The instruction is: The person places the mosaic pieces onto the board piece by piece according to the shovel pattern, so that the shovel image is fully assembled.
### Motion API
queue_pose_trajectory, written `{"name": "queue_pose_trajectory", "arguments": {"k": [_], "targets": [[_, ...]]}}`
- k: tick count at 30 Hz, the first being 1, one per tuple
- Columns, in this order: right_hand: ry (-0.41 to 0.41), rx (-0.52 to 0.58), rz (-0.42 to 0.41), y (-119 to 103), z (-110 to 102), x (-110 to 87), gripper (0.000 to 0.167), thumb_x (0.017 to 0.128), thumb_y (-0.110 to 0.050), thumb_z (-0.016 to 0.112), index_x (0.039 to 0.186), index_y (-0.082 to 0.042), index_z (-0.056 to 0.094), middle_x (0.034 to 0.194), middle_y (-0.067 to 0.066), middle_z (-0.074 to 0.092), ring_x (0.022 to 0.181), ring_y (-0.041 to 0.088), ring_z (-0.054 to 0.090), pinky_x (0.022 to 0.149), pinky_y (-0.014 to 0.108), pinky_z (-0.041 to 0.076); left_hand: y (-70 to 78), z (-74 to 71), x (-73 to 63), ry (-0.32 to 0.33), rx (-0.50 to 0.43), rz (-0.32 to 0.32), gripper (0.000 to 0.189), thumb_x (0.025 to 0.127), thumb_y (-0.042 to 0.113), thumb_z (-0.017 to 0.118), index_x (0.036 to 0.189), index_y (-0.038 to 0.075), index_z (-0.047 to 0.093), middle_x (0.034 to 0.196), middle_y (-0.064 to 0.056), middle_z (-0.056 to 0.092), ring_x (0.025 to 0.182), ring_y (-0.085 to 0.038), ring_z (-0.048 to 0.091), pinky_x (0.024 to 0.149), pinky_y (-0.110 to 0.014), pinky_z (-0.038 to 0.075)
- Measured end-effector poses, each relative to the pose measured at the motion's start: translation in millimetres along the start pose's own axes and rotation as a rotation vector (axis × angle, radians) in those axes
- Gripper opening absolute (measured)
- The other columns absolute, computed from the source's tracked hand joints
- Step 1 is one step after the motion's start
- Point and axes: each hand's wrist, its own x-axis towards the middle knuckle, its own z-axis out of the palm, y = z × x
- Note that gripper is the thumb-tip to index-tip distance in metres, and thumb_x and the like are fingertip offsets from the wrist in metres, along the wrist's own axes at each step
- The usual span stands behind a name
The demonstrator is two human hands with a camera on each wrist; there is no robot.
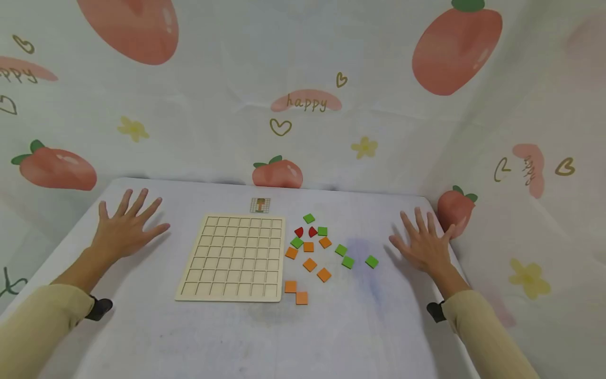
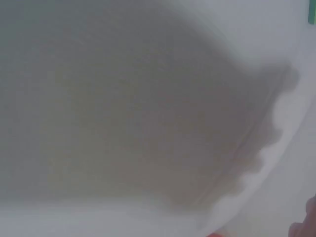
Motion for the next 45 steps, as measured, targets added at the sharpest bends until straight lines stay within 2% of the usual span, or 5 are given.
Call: {"name": "queue_pose_trajectory", "arguments": {"k": [6, 14, 25, 32, 45], "targets": [[-0.005, 0.089, -0.075, -2, 5, -9.1, 0.079, 0.1, -0.058, 0.043, 0.162, -0.023, 0.008, 0.165, 0.02, 0.009, 0.147, 0.05, 0.013, 0.1, 0.083, -0.005, 15.2, 2.0, 2.0, 0.014, 0.004, 0.129, 0.078, 0.095, 0.058, 0.054, 0.157, 0.017, 0.03, 0.165, -0.015, 0.013, 0.15, -0.04, 0.007, 0.108, -0.076, 0.004], [-0.036, 0.257, -0.145, -8, 15, -16.7, 0.079, 0.1, -0.048, 0.052, 0.161, -0.018, 0.013, 0.164, 0.018, 0.016, 0.146, 0.047, 0.02, 0.106, 0.077, 0.007, 32.9, 0.7, 1.4, -0.071, 0.0, 0.27, 0.077, 0.095, 0.06, 0.053, 0.155, 0.015, 0.035, 0.164, -0.015, 0.02, 0.15, -0.041, 0.013, 0.109, -0.074, 0.012], [-0.135, 0.526, -0.101, -18, 21, -24.4, 0.082, 0.099, -0.04, 0.06, 0.16, -0.011, 0.015, 0.161, 0.023, 0.023, 0.144, 0.052, 0.021, 0.105, 0.076, 0.016, 46.3, 2.9, 0.6, -0.153, -0.101, 0.34, 0.08, 0.094, 0.061, 0.056, 0.155, 0.013, 0.036, 0.162, -0.013, 0.026, 0.149, -0.041, 0.017, 0.111, -0.072, 0.012], [-0.002, 0.556, -0.179, -27, 23, -30.6, 0.086, 0.083, -0.029, 0.082, 0.152, -0.003, 0.036, 0.133, 0.024, 0.06, 0.125, 0.049, 0.052, 0.095, 0.075, 0.033, 63.5, 2.1, -2.7, -0.183, -0.154, 0.4, 0.081, 0.092, 0.059, 0.059, 0.153, 0.01, 0.039, 0.16, -0.014, 0.032, 0.147, -0.041, 0.022, 0.11, -0.071, 0.017], [0.044, 0.657, -0.221, -34, 29, -31.7, 0.08, 0.075, -0.015, 0.088, 0.144, 0.0, 0.049, 0.116, 0.018, 0.071, 0.113, 0.046, 0.061, 0.094, 0.074, 0.036, 67.6, 3.6, -5.9, -0.209, -0.16, 0.416, 0.082, 0.09, 0.062, 0.059, 0.152, 0.011, 0.042, 0.156, -0.011, 0.04, 0.145, -0.039, 0.03, 0.109, -0.071, 0.02]]}}
